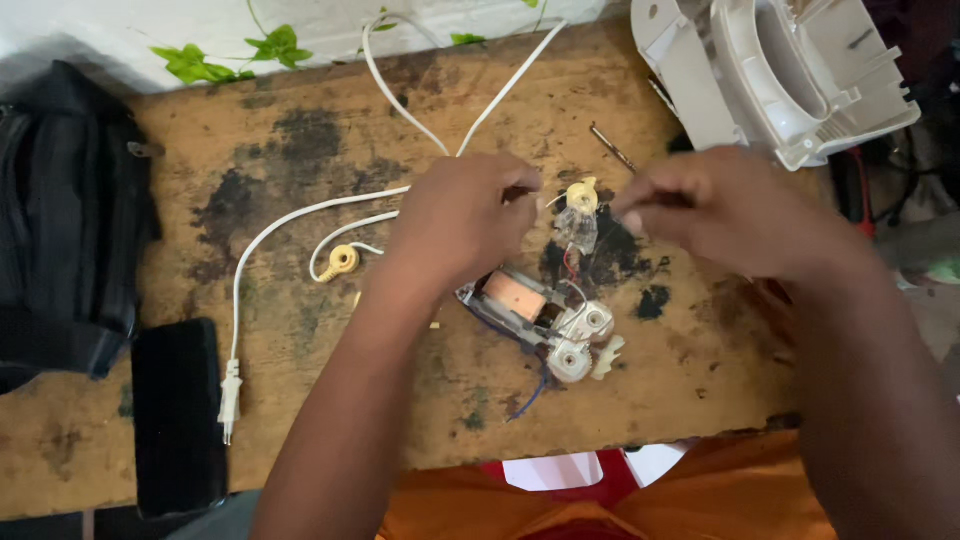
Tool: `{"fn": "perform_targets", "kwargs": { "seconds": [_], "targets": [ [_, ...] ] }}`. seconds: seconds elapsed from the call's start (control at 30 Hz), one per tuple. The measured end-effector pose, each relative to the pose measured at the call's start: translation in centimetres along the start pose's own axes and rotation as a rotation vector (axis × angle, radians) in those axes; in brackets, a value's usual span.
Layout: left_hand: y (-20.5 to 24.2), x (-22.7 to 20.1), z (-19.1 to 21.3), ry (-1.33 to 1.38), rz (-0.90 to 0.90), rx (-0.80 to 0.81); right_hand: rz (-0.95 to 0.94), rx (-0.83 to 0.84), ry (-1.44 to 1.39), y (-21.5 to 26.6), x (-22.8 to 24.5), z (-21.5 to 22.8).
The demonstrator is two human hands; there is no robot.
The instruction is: The person manipulates a small yellow plastic component attached to a wire, repeatedly twisting and pulling the wire with both hands. The workspace contains a disassembled motor assembly, a power cord, and various tools on a wooden table.
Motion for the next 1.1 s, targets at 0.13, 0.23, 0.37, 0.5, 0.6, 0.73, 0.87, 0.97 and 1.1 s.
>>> {"fn": "perform_targets", "kwargs": {
  "seconds": [0.13,0.23,0.37,0.5,0.6,0.73,0.87,0.97,1.1],
  "targets": [
    [-0.9,-1.2,0.1,-0.045,0.114,0.187,-0.068,-0.073,0.299,-2.1,1.5,-0.6],
    [-1.1,-0.3,-1.3,-0.143,-0.004,0.197,-0.057,-0.029,0.283,-3.0,2.1,-1.3],
    [-1.1,0.1,-1.6,-0.091,0.007,0.197,-0.079,0.052,0.135,-3.6,1.9,-1.7],
    [-1.0,0.5,-1.8,0.044,0.067,0.221,-0.135,0.075,-0.139,-3.6,1.6,-2.3],
    [-0.9,-0.5,-0.7,-0.009,0.154,0.266,-0.104,0.089,-0.259,-3.7,0.5,-3.0],
    [-0.9,-1.4,-0.1,-0.086,0.234,0.363,-0.093,0.056,-0.200,-3.5,0.5,-2.7],
    [-0.8,-0.3,-1.5,-0.169,0.030,0.250,-0.096,0.066,-0.097,-3.6,0.0,-3.3],
    [-0.9,-0.1,-1.6,-0.143,0.044,0.240,-0.065,0.072,-0.170,-3.7,-0.5,-3.4],
    [-0.6,0.4,-1.2,0.163,0.133,0.213,-0.048,0.037,-0.319,-3.3,0.1,-2.6]
  ]
}}
Point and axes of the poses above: each hand's wrist, its own y-axis away from the middle knuckle, its own z-axis out of the back of the hand, x = y × z, the point moved 1 cm from there along -y, towards the middle knuckle, and after that the axes turned 12 degrees about -x, right-handed, at the moved point
